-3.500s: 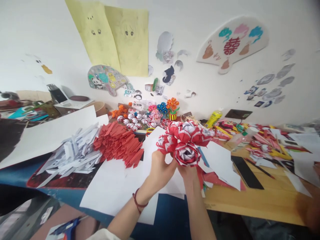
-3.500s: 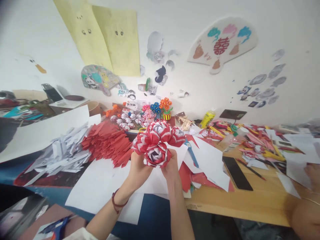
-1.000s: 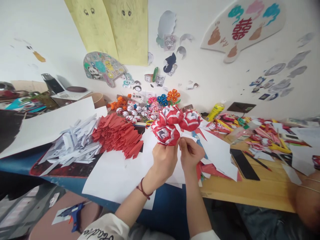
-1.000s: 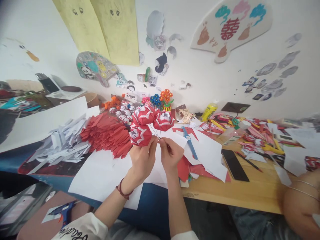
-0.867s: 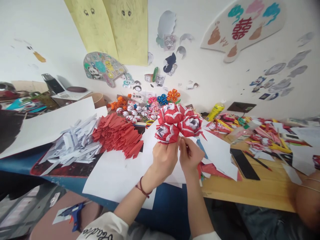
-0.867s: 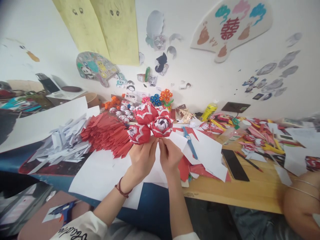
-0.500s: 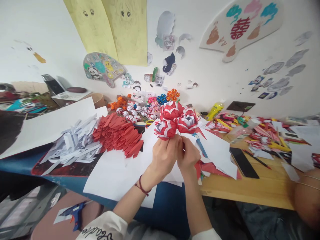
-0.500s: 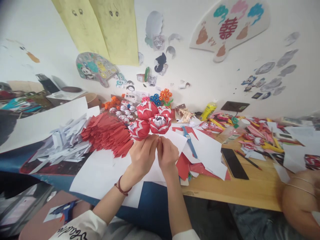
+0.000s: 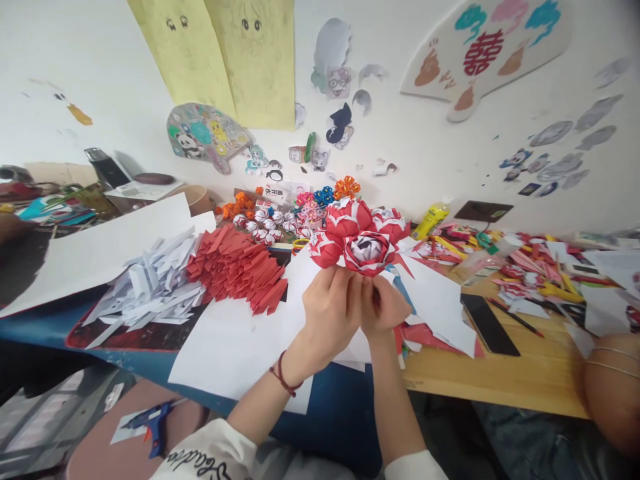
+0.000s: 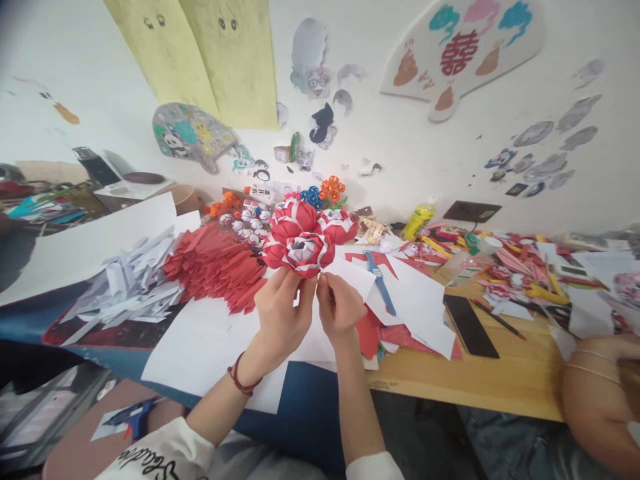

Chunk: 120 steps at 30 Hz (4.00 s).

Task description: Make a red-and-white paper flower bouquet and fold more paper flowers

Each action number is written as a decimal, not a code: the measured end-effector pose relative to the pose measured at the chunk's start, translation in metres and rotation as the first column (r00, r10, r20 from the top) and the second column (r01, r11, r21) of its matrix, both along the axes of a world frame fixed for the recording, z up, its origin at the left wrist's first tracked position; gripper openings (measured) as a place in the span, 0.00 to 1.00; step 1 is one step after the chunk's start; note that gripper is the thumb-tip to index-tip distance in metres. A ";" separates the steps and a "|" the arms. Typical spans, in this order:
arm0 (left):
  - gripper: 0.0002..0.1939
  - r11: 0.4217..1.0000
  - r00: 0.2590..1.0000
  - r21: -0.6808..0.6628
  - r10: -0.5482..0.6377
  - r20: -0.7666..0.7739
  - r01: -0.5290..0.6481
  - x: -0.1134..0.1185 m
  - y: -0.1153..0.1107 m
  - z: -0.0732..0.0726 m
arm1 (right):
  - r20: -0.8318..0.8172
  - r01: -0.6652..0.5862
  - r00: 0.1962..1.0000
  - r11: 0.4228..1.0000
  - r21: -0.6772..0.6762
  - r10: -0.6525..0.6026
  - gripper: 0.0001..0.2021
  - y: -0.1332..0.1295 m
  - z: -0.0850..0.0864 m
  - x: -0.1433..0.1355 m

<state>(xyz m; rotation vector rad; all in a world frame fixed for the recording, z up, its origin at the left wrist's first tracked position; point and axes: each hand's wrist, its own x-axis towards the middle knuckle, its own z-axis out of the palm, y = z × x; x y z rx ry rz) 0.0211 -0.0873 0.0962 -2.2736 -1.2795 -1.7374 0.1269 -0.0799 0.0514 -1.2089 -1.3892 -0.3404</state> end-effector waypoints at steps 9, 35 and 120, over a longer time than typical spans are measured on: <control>0.14 0.774 0.858 -0.467 -0.184 0.479 0.427 0.002 0.000 -0.002 | 0.176 0.020 0.984 0.993 0.119 -0.041 0.13 0.009 -0.008 0.014; 0.13 0.583 0.726 -0.436 -0.493 0.480 0.685 -0.026 0.018 -0.003 | -0.103 -0.177 0.981 0.975 -0.137 0.164 0.16 -0.012 0.012 0.014; 0.07 0.930 0.982 0.367 0.043 -0.185 0.028 -0.013 0.004 -0.030 | -0.667 -0.709 0.561 0.701 -0.081 0.491 0.10 -0.002 -0.008 0.014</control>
